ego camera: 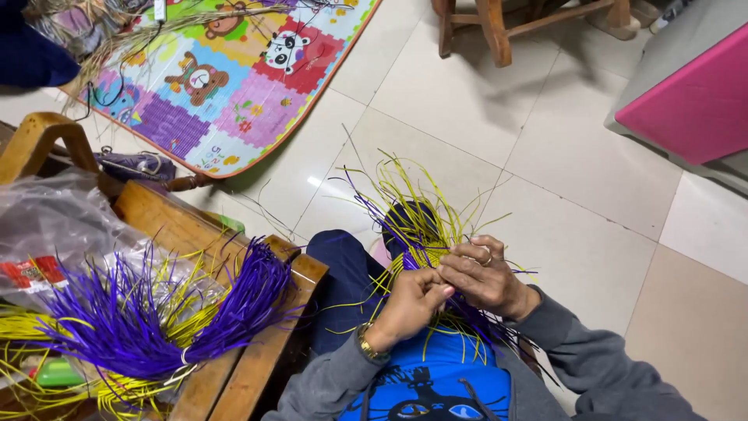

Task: Weaving purple and yellow plastic strips together to create a patterned craft item

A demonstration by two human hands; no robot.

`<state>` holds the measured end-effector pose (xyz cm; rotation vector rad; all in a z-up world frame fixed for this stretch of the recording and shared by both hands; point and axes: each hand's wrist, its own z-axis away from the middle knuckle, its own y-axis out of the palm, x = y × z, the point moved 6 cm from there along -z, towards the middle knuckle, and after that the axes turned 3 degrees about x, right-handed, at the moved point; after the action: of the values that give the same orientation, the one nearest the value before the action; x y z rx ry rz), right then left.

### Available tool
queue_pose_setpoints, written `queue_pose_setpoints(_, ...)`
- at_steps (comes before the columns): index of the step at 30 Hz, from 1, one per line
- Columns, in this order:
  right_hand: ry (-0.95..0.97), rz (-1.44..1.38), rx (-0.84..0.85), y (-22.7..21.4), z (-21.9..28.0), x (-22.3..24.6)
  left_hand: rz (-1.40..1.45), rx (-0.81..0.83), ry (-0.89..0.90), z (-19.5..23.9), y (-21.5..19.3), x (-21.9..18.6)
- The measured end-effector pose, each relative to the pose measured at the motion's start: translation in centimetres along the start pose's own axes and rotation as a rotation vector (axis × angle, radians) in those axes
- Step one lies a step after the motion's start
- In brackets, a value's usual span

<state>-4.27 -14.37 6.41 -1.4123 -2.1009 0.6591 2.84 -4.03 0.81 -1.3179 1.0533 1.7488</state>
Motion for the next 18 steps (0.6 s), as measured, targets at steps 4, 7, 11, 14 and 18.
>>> queue_pose_setpoints(4, -0.137, -0.131, -0.047, -1.6, -2.8, 0.9, 0.350, 0.091, -0.062, 0.2, 0.5, -2.0)
queue_pose_setpoints(7, -0.136, -0.344, -0.044, -2.2, -3.0, 0.7, 0.542, 0.100, -0.083, 0.3, 0.4, -2.3)
queue_pose_setpoints(11, -0.123, -0.359, 0.124, -1.9, -2.9, 0.1, 0.672, 0.219, -0.201, 0.8, 0.7, -2.4)
queue_pose_setpoints(14, -0.014, -0.396, 0.144, -1.9, -4.2, -0.7, 0.626, 0.237, -0.136, 1.1, 0.2, -3.2)
queue_pose_setpoints(18, 0.208, -0.231, 0.125, -1.7, -5.1, -4.8, 0.450, 0.220, 0.003, 2.3, -0.6, -5.0)
